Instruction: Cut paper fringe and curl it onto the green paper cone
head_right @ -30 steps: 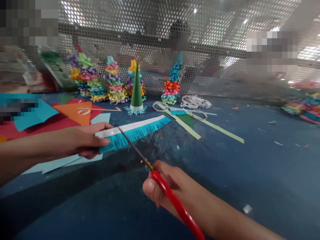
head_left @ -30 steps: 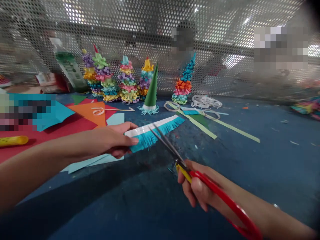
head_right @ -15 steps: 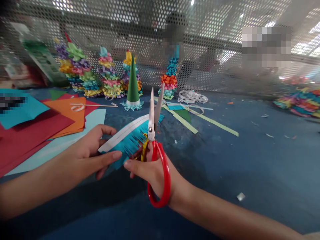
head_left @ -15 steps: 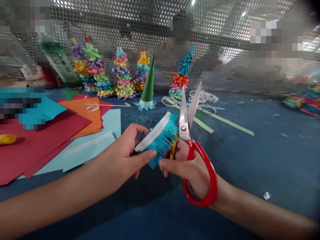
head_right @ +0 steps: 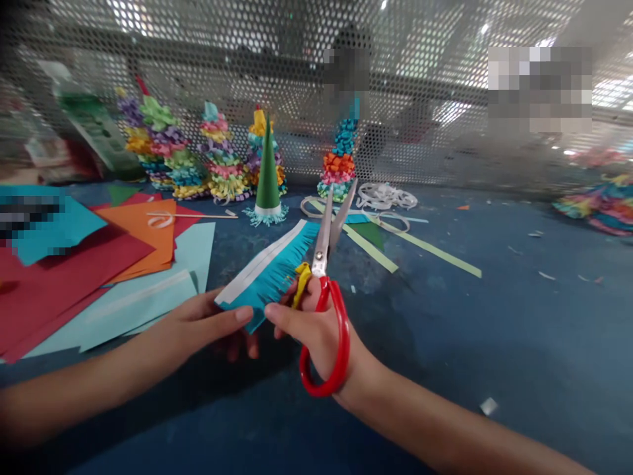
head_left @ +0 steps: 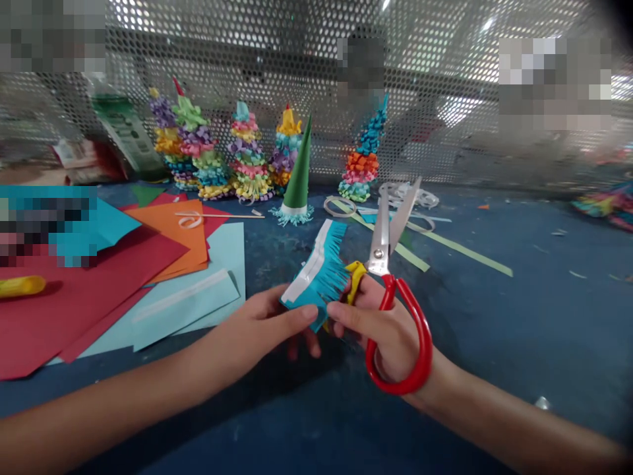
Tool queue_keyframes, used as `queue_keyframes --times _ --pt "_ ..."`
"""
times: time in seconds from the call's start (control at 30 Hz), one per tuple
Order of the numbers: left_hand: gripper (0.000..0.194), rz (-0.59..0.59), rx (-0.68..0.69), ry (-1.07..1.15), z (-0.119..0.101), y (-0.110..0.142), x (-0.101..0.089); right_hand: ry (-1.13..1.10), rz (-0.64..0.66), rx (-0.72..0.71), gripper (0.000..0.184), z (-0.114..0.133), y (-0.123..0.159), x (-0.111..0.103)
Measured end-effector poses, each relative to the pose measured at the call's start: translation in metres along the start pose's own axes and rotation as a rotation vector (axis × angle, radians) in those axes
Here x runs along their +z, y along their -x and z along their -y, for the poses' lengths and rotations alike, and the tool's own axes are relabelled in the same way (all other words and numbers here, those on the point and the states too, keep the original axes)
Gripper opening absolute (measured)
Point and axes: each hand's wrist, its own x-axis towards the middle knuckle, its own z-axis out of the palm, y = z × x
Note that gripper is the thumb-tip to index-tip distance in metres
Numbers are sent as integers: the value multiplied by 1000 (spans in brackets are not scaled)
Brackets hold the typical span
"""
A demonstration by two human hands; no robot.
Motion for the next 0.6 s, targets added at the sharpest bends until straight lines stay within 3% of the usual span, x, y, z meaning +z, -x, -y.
queue_keyframes --times 0.1,0.2,0.33,0.47,0.6 --pt "40 44 14 -73 -1 0 0 81 40 -41 27 3 0 -7" --pt "42 -129 37 -165 -3 2 -10 198 195 -34 43 9 7 -25" --pt "47 -334 112 -333 -13 7 -31 625 383 79 51 24 24 -50" --pt "42 -372 176 -318 -19 8 -38 670 405 210 59 28 35 -56" --pt "42 -398 205 -343 -19 7 -31 698 420 221 58 22 39 -49"
